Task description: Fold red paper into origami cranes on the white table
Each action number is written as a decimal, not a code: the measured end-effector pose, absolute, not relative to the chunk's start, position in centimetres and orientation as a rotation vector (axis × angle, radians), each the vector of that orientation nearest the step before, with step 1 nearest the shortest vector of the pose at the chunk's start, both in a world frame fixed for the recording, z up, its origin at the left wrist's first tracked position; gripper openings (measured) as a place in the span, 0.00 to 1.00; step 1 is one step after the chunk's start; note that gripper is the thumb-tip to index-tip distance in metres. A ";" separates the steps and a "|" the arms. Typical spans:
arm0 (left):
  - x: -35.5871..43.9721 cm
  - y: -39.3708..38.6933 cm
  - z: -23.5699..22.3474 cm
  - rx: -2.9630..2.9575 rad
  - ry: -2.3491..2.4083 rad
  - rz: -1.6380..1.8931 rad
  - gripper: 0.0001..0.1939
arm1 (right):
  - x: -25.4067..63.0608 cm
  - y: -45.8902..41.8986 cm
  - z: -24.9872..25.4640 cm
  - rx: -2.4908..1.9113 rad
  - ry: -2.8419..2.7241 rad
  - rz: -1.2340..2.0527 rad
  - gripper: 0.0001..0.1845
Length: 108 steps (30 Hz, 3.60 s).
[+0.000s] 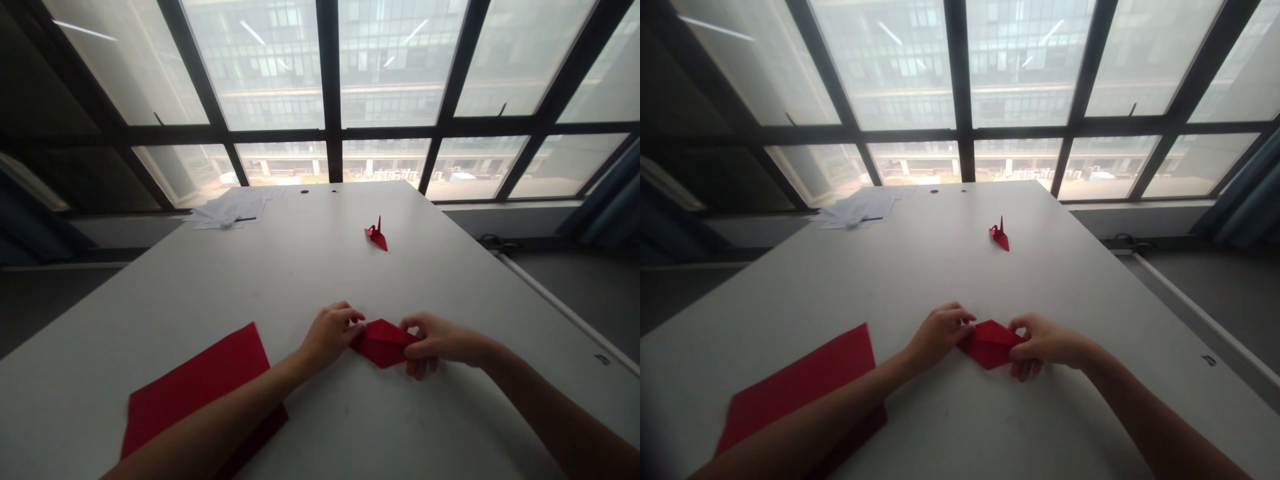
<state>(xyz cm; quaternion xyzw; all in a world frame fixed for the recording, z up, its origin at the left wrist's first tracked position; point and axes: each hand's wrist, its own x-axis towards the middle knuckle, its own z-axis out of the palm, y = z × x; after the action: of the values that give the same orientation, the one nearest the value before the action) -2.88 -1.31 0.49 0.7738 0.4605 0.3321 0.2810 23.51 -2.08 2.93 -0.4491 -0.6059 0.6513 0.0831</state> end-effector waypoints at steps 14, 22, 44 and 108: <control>-2.6 -1.5 0.7 2.518 1.160 0.727 0.13 | 20.0 -3.8 3.2 -1.209 -2.346 0.789 0.12; -1.4 -5.3 2.6 2.880 0.970 0.474 0.09 | 20.7 -4.0 1.3 -1.149 -2.541 0.368 0.13; -2.2 -5.2 1.4 2.878 1.214 0.233 0.23 | 20.3 -5.6 0.6 -0.885 -2.612 0.167 0.06; -1.9 -3.4 0.7 2.702 1.159 0.677 0.11 | 23.4 -3.0 -0.1 -0.921 -2.479 0.153 0.11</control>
<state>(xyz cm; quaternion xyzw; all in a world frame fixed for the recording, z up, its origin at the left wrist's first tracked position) -1.90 -3.40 0.68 0.8938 0.3835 0.2240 0.0622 23.38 -3.02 -0.09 -0.3371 -0.9077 0.0560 0.2436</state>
